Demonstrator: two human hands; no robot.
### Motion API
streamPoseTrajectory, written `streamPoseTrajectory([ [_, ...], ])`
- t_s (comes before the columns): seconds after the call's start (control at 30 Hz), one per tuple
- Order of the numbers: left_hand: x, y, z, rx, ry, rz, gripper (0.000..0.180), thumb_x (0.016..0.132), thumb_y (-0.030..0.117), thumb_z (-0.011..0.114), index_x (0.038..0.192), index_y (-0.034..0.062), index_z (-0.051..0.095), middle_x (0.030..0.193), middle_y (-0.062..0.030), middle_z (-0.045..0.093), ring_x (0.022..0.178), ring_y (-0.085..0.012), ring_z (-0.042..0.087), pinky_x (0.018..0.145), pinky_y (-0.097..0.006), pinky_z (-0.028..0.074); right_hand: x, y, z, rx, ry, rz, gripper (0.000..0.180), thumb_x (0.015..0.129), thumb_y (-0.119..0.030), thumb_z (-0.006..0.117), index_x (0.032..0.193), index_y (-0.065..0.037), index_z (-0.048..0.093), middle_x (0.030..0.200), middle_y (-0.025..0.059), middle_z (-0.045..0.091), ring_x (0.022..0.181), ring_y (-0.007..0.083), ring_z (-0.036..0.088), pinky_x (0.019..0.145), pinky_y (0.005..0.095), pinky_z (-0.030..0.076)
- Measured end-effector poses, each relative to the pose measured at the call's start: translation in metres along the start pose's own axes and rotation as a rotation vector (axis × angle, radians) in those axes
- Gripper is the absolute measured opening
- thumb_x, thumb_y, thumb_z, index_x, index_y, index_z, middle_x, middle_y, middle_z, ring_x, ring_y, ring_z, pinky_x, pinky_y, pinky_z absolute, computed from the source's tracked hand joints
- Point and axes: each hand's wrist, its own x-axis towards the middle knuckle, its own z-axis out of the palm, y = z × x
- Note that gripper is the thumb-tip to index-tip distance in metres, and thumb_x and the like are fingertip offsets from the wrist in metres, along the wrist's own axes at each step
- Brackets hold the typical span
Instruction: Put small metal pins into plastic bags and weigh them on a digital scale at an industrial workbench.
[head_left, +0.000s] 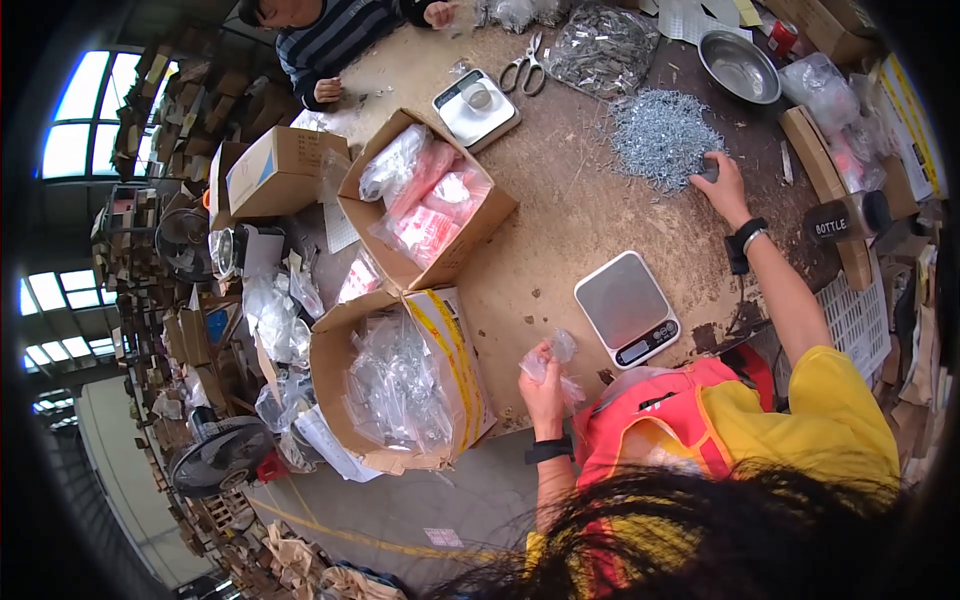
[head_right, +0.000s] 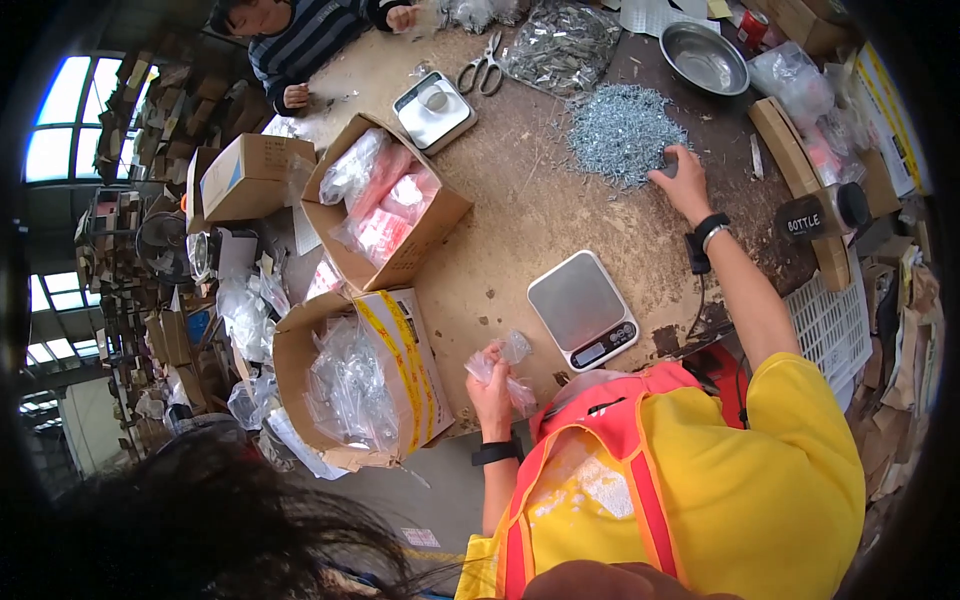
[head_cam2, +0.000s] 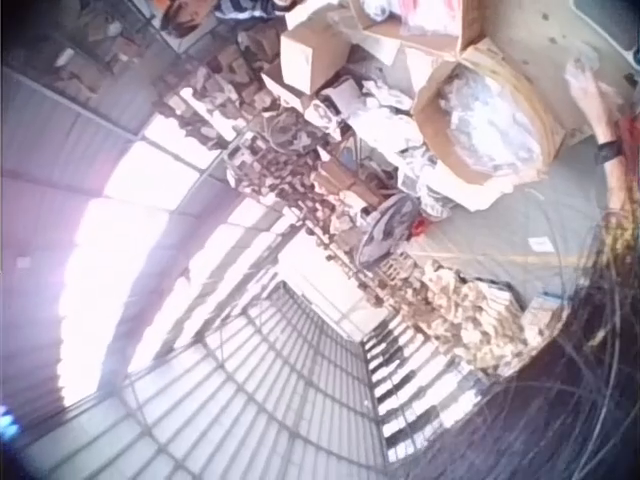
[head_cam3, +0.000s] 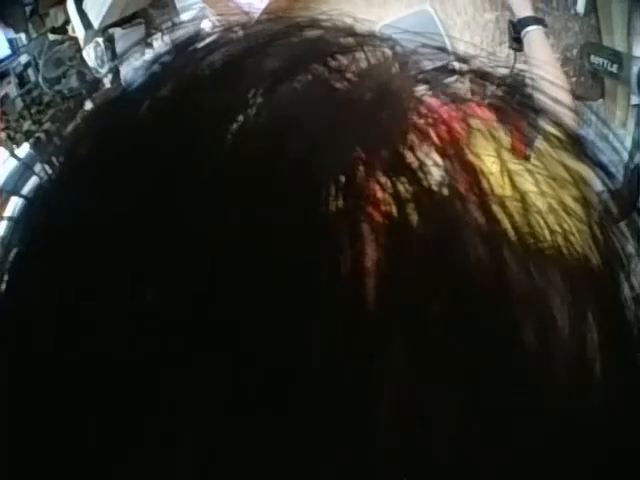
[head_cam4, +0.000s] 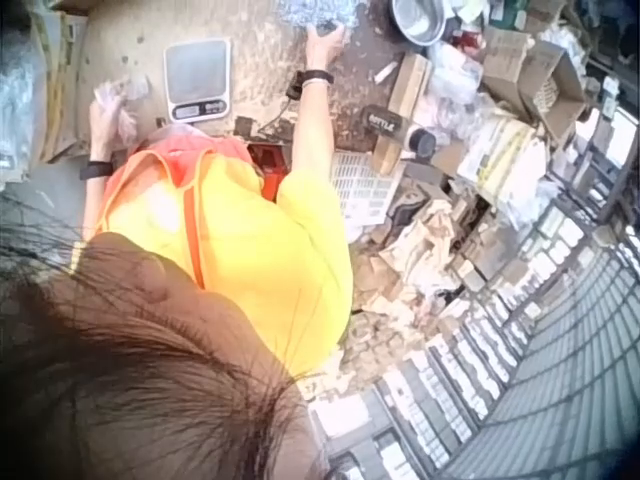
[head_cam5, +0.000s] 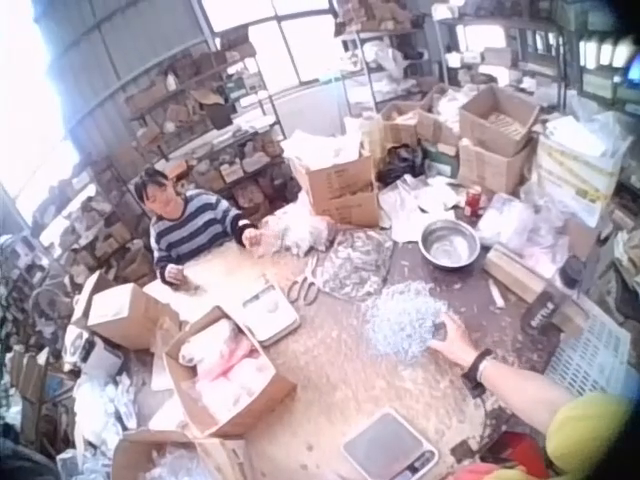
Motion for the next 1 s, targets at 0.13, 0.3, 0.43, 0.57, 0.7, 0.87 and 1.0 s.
streamPoseTrajectory([
  [0.13,-0.002,0.0,-0.002,-0.068,0.014,-0.066,0.016,0.09,0.002,0.062,0.106,-0.0014,0.064,0.112,-0.0092,0.069,0.071,-0.0101,0.06,0.064,-0.025,0.049,-0.028,0.01,0.002,0.551,-0.003,0.115,0.054,0.077,-0.013,0.083,0.123,-0.005,0.056,0.121,0.0098,0.061,0.111,0.0242,0.062,0.095,0.0352,0.051],
  [0.3,0.003,0.001,-0.008,-0.123,0.007,-0.065,0.009,0.09,-0.001,0.062,0.097,0.0014,0.059,0.121,-0.0133,0.069,0.071,-0.0098,0.061,0.064,-0.026,0.051,-0.037,0.007,-0.007,0.505,-0.029,0.054,0.054,0.077,-0.011,0.083,0.123,-0.005,0.056,0.122,0.0101,0.06,0.112,0.0238,0.061,0.094,0.0351,0.051],
  [0.43,0.005,-0.002,-0.011,-0.139,0.018,-0.023,0.011,0.09,0.003,0.062,0.1,-0.0006,0.062,0.116,-0.0125,0.069,0.069,-0.0103,0.06,0.061,-0.025,0.049,-0.043,-0.012,-0.02,0.119,0.005,-0.06,0.054,0.074,-0.014,0.082,0.12,-0.003,0.056,0.118,0.016,0.059,0.11,0.0342,0.061,0.093,0.042,0.051],
  [0.57,0.004,-0.004,-0.014,-0.087,0.031,-0.057,0.009,0.09,0.004,0.062,0.098,0.0003,0.062,0.117,-0.0133,0.069,0.069,-0.0106,0.06,0.061,-0.025,0.049,-0.036,-0.034,-0.021,-0.089,-0.147,-0.073,0.054,0.072,-0.017,0.082,0.118,-0.002,0.056,0.111,0.0173,0.056,0.106,0.0388,0.059,0.091,0.0452,0.051],
  [0.7,0.002,-0.004,-0.012,-0.091,0.024,-0.054,0.008,0.09,0.005,0.062,0.096,0.0003,0.063,0.118,-0.014,0.069,0.07,-0.0107,0.06,0.063,-0.025,0.049,-0.013,-0.035,0.003,-0.08,-0.101,-0.012,0.057,0.072,-0.027,0.084,0.116,-0.002,0.057,0.111,0.0186,0.056,0.107,0.0395,0.058,0.093,0.0448,0.05],
  [0.87,0.001,0.003,-0.009,-0.065,0.013,-0.099,0.011,0.089,0.007,0.064,0.098,-0.0002,0.063,0.116,-0.0138,0.069,0.07,-0.0107,0.058,0.065,-0.026,0.049,-0.018,-0.007,0.012,0.095,-0.01,0.075,0.059,0.074,-0.021,0.084,0.121,-0.004,0.054,0.12,0.0168,0.059,0.115,0.0325,0.058,0.1,0.0409,0.047],
  [1.0,0.0,-0.003,-0.015,-0.139,0.031,-0.12,0.012,0.088,0.008,0.064,0.098,0.0001,0.063,0.117,-0.0144,0.069,0.07,-0.0105,0.057,0.064,-0.025,0.048,-0.058,-0.019,-0.004,0.504,-0.027,0.082,0.057,0.076,-0.011,0.083,0.123,-0.005,0.051,0.12,0.0081,0.059,0.12,0.0215,0.056,0.103,0.0362,0.045],
])
